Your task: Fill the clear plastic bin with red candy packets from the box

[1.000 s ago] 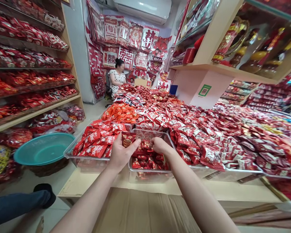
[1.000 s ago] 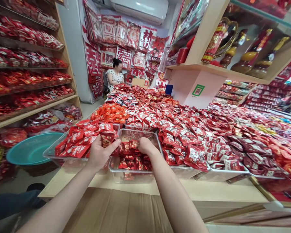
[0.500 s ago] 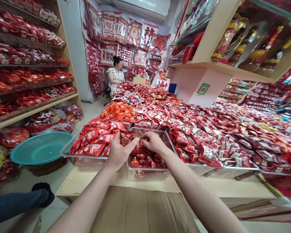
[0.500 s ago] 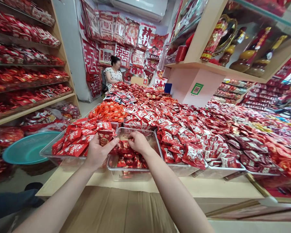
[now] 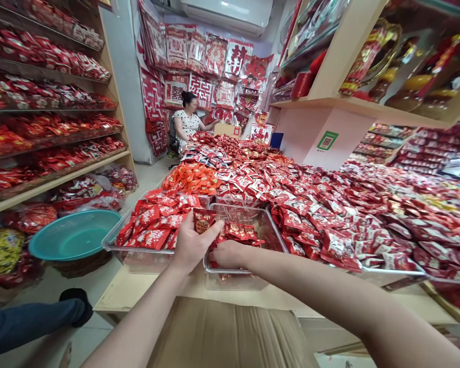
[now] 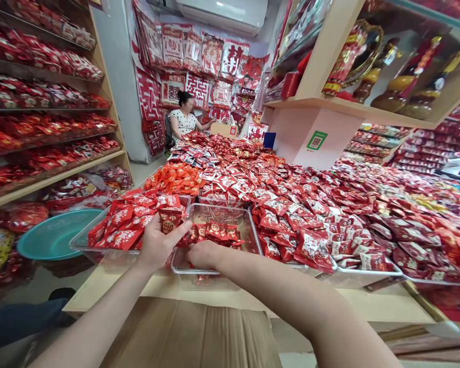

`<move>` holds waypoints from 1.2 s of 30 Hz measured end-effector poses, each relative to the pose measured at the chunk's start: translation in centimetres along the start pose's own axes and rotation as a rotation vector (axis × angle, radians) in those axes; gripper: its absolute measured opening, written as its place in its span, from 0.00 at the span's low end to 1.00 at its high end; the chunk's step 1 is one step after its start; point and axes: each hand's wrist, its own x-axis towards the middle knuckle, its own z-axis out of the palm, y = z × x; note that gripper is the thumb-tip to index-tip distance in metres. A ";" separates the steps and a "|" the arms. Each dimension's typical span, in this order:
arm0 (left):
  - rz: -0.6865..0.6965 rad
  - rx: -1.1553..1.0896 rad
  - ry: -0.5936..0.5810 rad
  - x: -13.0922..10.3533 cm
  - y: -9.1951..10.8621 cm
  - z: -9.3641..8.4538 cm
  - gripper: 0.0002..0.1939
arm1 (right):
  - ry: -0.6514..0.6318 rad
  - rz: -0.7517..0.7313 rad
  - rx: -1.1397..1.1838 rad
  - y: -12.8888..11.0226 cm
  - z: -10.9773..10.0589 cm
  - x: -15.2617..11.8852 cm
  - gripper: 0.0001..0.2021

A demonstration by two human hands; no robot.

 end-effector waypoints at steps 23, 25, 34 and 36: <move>-0.075 -0.086 0.020 0.0 0.2 -0.4 0.09 | 0.147 0.096 0.173 0.4 -1.9 -1.5 0.08; -0.102 -0.116 0.023 0.1 0.3 -0.5 0.09 | 0.292 0.140 0.447 1.7 -2.3 -2.2 0.06; -0.137 -0.150 0.082 0.6 0.7 -0.5 0.12 | 0.696 -0.008 1.497 5.1 -3.6 -4.5 0.09; -0.145 -0.085 0.064 0.6 0.5 -0.5 0.14 | 0.714 -0.046 1.561 5.1 -3.5 -4.5 0.10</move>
